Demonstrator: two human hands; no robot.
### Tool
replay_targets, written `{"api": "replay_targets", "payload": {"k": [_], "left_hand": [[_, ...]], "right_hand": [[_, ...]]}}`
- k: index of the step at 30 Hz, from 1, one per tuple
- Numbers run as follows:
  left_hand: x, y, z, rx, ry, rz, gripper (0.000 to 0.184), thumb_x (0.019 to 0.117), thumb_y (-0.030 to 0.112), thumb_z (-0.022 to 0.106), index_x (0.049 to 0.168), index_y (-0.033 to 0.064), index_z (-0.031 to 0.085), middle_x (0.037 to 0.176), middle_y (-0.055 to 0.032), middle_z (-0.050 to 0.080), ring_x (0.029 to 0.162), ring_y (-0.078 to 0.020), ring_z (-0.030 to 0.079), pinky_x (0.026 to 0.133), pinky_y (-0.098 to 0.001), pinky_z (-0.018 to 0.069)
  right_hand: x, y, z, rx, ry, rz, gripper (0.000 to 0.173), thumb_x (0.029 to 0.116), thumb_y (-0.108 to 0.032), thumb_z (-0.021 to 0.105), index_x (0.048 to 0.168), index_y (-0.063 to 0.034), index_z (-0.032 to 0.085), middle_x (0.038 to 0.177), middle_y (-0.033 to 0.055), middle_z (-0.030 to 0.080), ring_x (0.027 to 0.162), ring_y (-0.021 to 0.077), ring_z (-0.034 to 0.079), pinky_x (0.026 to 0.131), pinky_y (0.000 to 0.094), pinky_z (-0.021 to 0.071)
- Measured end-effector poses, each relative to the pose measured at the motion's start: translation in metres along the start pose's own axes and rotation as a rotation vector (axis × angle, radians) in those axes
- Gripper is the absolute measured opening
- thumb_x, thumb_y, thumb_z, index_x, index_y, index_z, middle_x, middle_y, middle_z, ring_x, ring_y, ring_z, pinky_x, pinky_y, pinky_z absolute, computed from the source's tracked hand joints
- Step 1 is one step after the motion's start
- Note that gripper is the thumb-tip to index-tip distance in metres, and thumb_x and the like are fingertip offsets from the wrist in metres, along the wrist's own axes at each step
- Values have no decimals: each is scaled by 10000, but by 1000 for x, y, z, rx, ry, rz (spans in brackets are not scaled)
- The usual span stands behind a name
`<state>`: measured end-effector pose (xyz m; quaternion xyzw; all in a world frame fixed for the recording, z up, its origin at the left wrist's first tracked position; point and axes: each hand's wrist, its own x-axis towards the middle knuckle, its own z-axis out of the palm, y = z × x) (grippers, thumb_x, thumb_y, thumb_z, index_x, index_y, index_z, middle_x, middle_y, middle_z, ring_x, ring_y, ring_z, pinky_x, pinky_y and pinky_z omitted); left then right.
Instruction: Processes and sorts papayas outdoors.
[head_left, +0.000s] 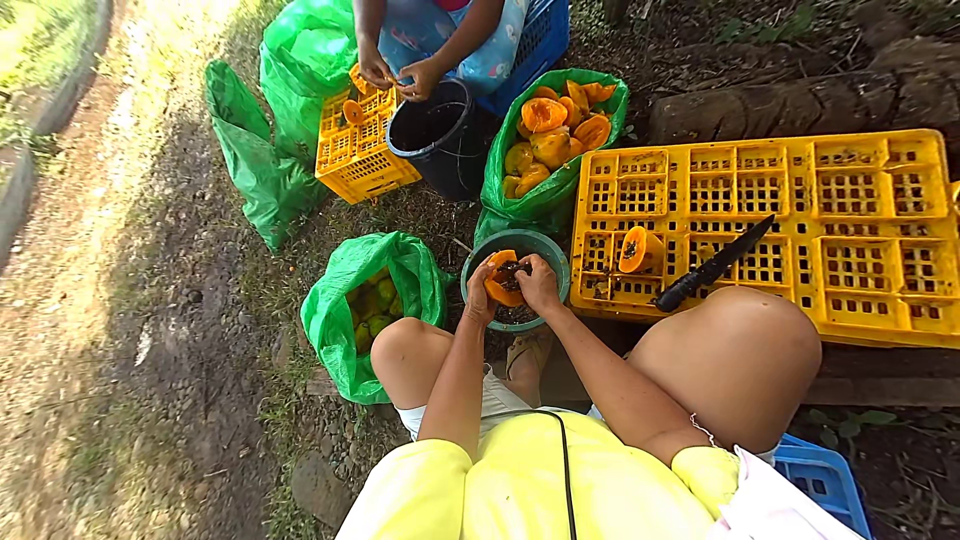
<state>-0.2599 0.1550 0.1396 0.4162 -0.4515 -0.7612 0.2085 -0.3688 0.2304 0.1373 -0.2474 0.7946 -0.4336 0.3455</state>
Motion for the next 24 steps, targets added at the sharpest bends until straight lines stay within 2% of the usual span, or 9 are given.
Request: {"api": "replay_targets", "payload": {"k": [3,5,10,12,15,17,19,22,24], "left_hand": [[0,-1,-1,11,20,-1,466,1008,404,450,1394,162,546,1185,-75,663,991,-175,655,829,-380,566],[-3,-3,-4,30,14,-9,478,983,481,497,1368,209,576,1147,-45,676,964,-161,662,807,-369,570],[-6,-2,-3,10,-27,-42,465,985,488,492,1354,220,582,1177,-43,674,988,-167,666,817,-371,576],[-5,-1,-2,1,-14,-46,443,989,474,490,1331,210,587,1156,-46,676,975,-166,667,813,-374,575],[-2,-5,-4,10,-22,-34,447,985,449,502,1350,205,587,1136,-37,681,944,-150,668,784,-347,576],[2,-8,-6,29,-65,-8,491,975,404,499,1413,189,550,1203,-52,670,992,-153,661,819,-345,566],[3,-9,-8,50,-102,4,526,972,395,498,1452,181,527,1271,-70,654,1042,-161,652,850,-346,558],[2,-7,-7,53,-99,-2,531,958,409,512,1439,186,536,1259,-69,656,1028,-167,656,828,-355,566],[2,-7,-7,62,-87,-3,522,964,415,507,1436,193,535,1243,-65,657,1012,-163,656,816,-355,566]], "right_hand": [[-5,1,2,49,-4,-36,519,994,-334,703,1287,79,586,1301,307,591,1228,435,586,1044,574,466],[-8,2,6,33,8,-63,607,972,-414,719,1297,75,564,1310,317,575,1210,459,588,1004,601,485],[-13,8,10,-17,63,-102,325,1081,-178,525,1280,73,579,1286,310,603,1174,465,621,991,604,506],[-12,9,9,-1,75,-100,343,1080,-208,533,1276,69,588,1272,305,611,1168,458,623,989,600,504],[-10,10,11,18,85,-81,531,1016,-361,665,1301,75,559,1275,311,601,1164,458,619,979,607,505],[-9,10,10,23,86,-66,512,1026,-333,653,1324,70,544,1297,314,592,1182,462,612,988,611,500],[-9,7,7,14,79,-52,413,1070,-247,572,1335,68,546,1320,316,588,1208,467,606,1011,604,493],[-8,1,-1,52,74,3,331,1079,-117,505,1336,82,564,1316,316,607,1238,460,598,1052,583,465],[-6,1,-3,84,78,22,350,1066,-160,555,1316,84,582,1289,308,625,1231,437,605,1053,567,463]]}}
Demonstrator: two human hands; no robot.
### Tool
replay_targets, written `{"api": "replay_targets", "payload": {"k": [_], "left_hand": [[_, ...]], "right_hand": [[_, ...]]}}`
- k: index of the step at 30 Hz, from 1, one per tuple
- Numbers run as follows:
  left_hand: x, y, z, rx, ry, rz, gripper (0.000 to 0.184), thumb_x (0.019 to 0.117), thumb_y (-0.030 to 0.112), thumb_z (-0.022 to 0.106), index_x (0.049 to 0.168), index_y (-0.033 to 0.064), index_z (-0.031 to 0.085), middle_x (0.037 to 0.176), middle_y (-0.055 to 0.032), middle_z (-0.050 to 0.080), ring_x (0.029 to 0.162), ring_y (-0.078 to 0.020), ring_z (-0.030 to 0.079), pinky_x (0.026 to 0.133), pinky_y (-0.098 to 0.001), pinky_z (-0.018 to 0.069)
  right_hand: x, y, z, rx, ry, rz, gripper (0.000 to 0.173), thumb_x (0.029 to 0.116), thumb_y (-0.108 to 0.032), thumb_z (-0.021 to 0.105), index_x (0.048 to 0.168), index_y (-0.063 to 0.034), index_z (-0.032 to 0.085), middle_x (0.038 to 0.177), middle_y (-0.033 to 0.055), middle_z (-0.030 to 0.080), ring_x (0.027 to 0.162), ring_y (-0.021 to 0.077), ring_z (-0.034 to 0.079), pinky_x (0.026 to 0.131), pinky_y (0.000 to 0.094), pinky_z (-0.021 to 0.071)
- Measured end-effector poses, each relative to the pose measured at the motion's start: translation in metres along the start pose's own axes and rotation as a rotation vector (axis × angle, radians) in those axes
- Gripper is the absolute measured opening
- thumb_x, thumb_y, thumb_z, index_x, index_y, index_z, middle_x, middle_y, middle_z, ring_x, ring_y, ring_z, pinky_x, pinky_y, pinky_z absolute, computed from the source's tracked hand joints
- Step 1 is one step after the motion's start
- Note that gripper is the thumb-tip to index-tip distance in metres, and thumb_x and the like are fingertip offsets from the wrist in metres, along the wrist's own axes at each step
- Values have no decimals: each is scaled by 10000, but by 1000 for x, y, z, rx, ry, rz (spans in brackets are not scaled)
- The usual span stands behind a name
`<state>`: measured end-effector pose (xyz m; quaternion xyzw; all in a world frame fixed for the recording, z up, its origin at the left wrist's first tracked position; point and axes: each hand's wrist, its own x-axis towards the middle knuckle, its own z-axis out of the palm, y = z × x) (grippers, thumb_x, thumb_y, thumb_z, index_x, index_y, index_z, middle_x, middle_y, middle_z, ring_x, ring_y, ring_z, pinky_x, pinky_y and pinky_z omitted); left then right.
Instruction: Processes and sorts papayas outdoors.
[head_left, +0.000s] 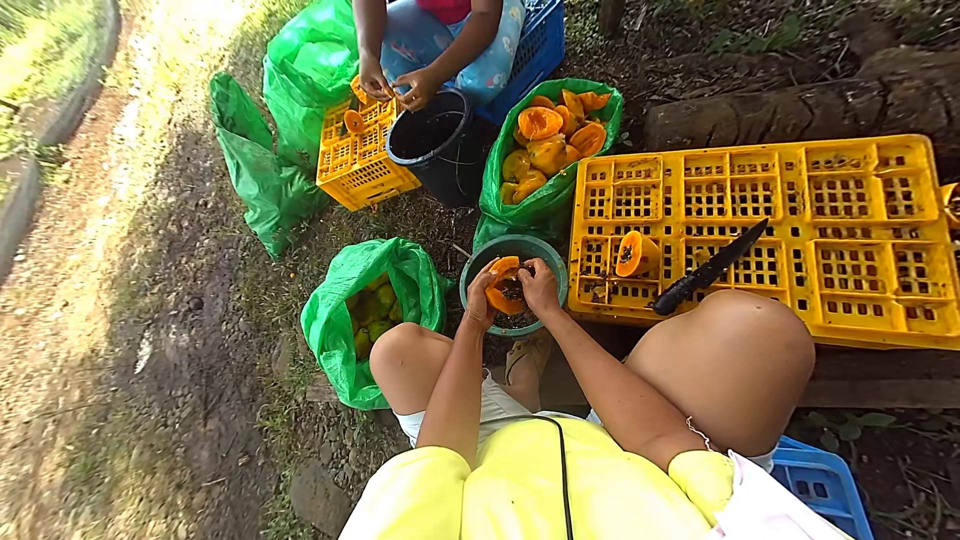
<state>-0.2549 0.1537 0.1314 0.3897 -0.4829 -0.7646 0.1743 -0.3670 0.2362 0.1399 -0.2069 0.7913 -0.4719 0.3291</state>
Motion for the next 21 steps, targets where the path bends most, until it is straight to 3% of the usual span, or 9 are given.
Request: {"api": "replay_targets", "payload": {"k": [3,7,9,12,14,16,21], "left_hand": [[2,-2,-2,35,-11,9,540,957,420,518,1449,196,532,1264,-71,654,1028,-166,651,827,-361,561],[0,-1,-3,43,-34,17,570,950,428,514,1469,194,518,1307,-82,640,1067,-179,646,854,-376,559],[-1,0,-2,35,-18,21,562,953,439,506,1463,204,519,1285,-74,648,1055,-175,652,851,-378,565],[0,1,-3,41,4,41,573,948,433,514,1474,209,509,1311,-75,635,1079,-180,641,873,-384,555],[-1,2,-3,60,3,53,587,933,422,532,1483,220,508,1319,-85,633,1075,-189,640,866,-390,553],[-1,1,-3,88,-4,59,590,925,410,545,1485,227,516,1321,-96,633,1065,-200,642,850,-399,558],[-1,0,-4,74,-5,54,599,933,419,537,1492,203,502,1343,-109,621,1118,-217,632,902,-412,548]], "right_hand": [[5,3,2,17,-20,-9,481,1013,-269,677,1318,89,575,1297,304,615,1244,412,598,1079,552,452],[9,4,3,-1,1,31,325,1070,-103,495,1319,82,593,1310,293,620,1261,411,592,1088,543,443],[8,4,1,28,24,63,296,1064,-83,482,1280,65,621,1270,281,641,1228,405,607,1061,549,455],[-1,4,0,69,-24,51,407,1043,-272,630,1276,61,604,1224,303,641,1154,443,621,985,601,481],[-5,6,4,29,-80,30,553,963,-356,743,1312,36,569,1252,308,611,1127,464,617,935,630,503],[-4,9,9,-4,-86,1,566,939,-308,778,1328,38,555,1271,307,595,1131,468,617,936,632,512],[-2,5,3,2,-70,10,313,1033,-72,575,1318,56,598,1318,311,605,1240,456,590,1050,600,457]]}}
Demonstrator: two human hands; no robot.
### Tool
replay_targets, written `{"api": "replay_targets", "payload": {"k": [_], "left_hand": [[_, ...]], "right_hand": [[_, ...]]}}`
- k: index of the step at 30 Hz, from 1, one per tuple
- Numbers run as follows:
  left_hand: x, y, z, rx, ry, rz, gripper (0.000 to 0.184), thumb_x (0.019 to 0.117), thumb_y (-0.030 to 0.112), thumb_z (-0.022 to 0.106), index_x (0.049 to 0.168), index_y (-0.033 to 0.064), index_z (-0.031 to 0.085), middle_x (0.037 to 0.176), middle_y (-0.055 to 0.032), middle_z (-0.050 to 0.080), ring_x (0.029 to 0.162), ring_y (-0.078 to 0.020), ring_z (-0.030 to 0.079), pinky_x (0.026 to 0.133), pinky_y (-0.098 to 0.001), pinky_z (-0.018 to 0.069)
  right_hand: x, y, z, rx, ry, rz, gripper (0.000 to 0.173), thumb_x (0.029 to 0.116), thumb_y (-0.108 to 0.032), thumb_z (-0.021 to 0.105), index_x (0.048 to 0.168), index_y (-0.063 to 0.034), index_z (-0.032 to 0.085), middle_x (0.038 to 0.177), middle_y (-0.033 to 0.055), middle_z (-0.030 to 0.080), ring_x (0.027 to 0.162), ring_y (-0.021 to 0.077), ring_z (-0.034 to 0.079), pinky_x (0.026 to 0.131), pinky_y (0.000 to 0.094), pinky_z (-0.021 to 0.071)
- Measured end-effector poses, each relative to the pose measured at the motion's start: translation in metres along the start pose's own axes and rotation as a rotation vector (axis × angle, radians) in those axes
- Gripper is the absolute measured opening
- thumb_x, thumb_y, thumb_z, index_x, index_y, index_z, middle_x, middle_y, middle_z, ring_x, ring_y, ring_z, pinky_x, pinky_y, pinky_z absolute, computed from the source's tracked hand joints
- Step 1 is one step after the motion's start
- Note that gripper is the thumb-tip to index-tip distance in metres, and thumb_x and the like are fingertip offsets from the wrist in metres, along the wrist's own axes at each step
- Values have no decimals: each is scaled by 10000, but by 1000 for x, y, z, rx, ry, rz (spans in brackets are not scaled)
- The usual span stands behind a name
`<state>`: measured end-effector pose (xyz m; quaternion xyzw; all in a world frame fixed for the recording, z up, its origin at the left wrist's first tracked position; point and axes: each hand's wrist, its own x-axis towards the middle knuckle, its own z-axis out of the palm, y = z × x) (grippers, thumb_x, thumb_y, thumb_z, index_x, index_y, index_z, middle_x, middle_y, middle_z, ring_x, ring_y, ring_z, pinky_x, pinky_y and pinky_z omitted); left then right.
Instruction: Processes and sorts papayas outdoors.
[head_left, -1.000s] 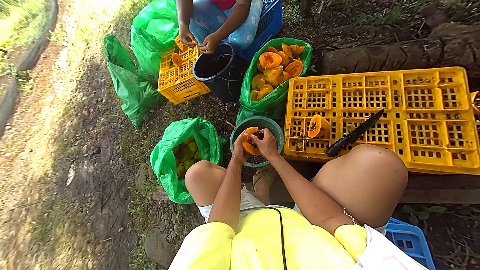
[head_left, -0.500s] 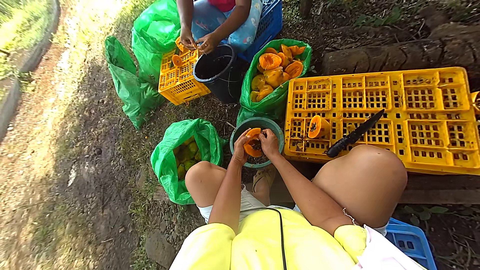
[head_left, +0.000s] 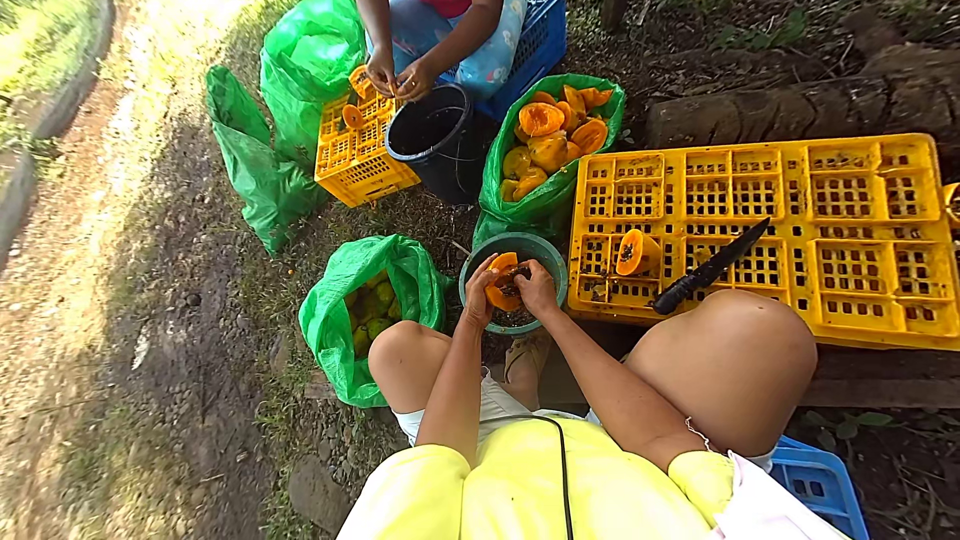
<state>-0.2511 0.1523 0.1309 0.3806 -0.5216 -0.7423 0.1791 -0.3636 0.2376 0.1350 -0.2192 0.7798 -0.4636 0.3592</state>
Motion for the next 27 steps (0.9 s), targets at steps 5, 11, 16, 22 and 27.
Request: {"api": "replay_targets", "payload": {"k": [5,11,16,22,27], "left_hand": [[-1,3,0,-20,26,-3,575,950,423,518,1489,221,504,1351,-96,620,1127,-212,629,911,-418,543],[-2,3,3,-53,33,-16,538,967,433,508,1457,210,524,1289,-72,647,1071,-176,648,876,-380,558],[-1,3,-1,-33,26,-5,557,947,433,536,1467,232,519,1287,-81,650,1067,-197,654,875,-407,562],[-2,5,-4,153,-21,70,595,898,315,562,1485,223,530,1388,-113,600,1097,-225,630,864,-421,546],[-3,8,-7,98,4,61,586,911,331,559,1488,239,522,1355,-110,619,1081,-226,641,856,-422,554]], "right_hand": [[-1,2,-3,142,13,46,337,1001,-154,668,1270,38,602,1223,291,638,1106,428,628,927,595,499],[5,5,1,130,21,-42,290,1052,-121,584,1278,54,632,1307,283,626,1250,407,591,1069,563,444],[1,8,-4,213,-8,19,261,1002,-56,604,1251,17,636,1192,243,665,1039,367,652,883,553,523],[0,0,-4,-37,-128,-30,406,1036,-258,644,1328,23,620,1319,309,588,1224,471,579,1019,644,458],[7,9,-5,-22,-136,-21,257,1077,-134,541,1215,46,662,1224,291,644,1122,439,642,969,617,498]]}}
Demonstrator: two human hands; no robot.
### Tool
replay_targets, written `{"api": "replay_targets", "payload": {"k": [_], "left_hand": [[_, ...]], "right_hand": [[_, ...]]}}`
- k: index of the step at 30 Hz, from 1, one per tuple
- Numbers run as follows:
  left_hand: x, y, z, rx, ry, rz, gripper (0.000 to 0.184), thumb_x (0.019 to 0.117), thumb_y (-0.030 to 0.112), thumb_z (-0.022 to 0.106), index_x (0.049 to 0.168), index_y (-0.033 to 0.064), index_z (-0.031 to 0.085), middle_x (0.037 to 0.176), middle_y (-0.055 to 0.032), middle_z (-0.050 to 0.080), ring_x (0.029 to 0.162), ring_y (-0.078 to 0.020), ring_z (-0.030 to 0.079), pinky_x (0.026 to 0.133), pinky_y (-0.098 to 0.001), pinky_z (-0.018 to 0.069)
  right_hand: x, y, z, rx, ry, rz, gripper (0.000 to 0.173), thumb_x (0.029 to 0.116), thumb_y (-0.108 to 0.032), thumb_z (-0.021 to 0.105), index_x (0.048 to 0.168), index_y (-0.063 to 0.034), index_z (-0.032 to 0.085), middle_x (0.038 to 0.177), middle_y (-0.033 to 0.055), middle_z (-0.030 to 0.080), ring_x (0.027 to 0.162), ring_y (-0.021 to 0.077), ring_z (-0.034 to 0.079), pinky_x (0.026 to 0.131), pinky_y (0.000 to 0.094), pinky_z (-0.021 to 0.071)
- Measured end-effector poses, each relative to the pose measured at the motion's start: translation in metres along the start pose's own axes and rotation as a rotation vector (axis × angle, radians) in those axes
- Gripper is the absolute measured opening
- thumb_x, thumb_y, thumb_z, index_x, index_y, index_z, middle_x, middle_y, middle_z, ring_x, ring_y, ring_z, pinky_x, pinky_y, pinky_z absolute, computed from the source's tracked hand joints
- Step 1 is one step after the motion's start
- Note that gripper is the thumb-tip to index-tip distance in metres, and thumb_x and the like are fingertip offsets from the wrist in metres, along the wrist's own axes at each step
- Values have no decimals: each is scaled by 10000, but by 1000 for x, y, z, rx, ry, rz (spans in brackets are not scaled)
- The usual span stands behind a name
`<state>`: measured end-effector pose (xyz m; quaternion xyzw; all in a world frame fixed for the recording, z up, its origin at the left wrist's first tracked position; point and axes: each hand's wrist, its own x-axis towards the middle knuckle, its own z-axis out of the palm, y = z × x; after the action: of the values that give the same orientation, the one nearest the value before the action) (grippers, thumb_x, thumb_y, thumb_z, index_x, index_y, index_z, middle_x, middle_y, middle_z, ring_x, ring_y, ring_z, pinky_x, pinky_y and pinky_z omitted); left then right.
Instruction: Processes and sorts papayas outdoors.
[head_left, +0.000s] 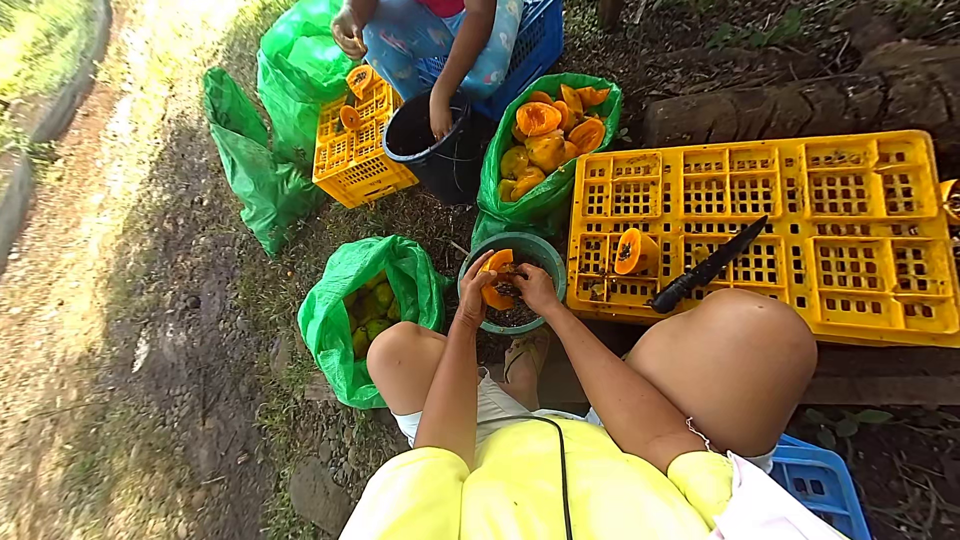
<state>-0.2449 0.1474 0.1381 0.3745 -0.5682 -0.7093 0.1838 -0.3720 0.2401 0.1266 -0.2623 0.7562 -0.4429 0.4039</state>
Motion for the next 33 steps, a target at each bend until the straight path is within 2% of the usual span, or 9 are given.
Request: {"api": "replay_targets", "payload": {"k": [4,7,9,14,17,22,25,28,33], "left_hand": [[0,0,-1,-6,17,1,575,914,329,562,1483,245,531,1335,-107,633,1069,-223,647,855,-418,555],[0,-1,0,7,27,-6,580,910,336,570,1481,240,535,1372,-104,615,1098,-225,635,870,-420,548],[0,-2,2,33,22,-2,583,902,325,569,1477,236,539,1384,-104,607,1103,-227,631,865,-423,545],[-1,1,4,57,2,16,587,902,308,569,1481,223,536,1388,-117,604,1102,-239,634,870,-432,545],[-1,1,2,42,1,7,594,895,314,568,1482,226,534,1371,-118,614,1098,-243,636,866,-433,548],[1,-1,1,58,17,6,580,901,306,564,1474,217,544,1375,-125,612,1109,-251,633,875,-446,545],[2,-2,1,46,3,4,584,899,318,572,1475,226,543,1369,-115,615,1107,-241,631,873,-437,544],[0,2,0,-6,-22,4,599,892,322,558,1483,232,525,1335,-102,632,1067,-218,647,848,-416,560],[1,3,-3,-4,-48,41,619,879,304,549,1494,249,515,1379,-92,614,1095,-216,642,864,-416,557]], "right_hand": [[-4,-3,-1,209,8,56,295,1000,-15,610,1293,18,603,1254,255,639,1091,413,655,912,593,546],[-8,-8,-1,206,29,-9,409,993,-178,703,1344,-3,585,1316,248,623,1169,395,627,976,584,507],[-8,-8,2,59,51,-62,431,1023,-281,666,1341,1,598,1330,263,614,1212,426,606,1008,622,481],[-1,-2,4,-269,45,-107,301,1087,-159,521,1274,44,642,1283,285,614,1181,467,618,961,650,501],[-6,-5,-1,-200,27,-1,285,1092,-141,491,1292,-5,642,1278,279,632,1173,478,620,945,681,488],[-12,-10,-5,-96,60,-28,315,1030,-169,629,1321,-50,635,1216,234,683,1112,445,653,919,672,499],[-10,-10,-3,-170,72,-117,321,1090,-243,536,1251,-7,682,1215,250,682,1153,447,643,981,663,479],[-7,-5,-2,-200,74,-111,282,1095,-201,517,1194,4,683,1138,263,693,1079,464,664,920,665,505],[-6,-10,-8,-1,3,-26,280,1096,-154,503,1279,-4,653,1225,248,677,1130,410,655,978,621,489]]}}
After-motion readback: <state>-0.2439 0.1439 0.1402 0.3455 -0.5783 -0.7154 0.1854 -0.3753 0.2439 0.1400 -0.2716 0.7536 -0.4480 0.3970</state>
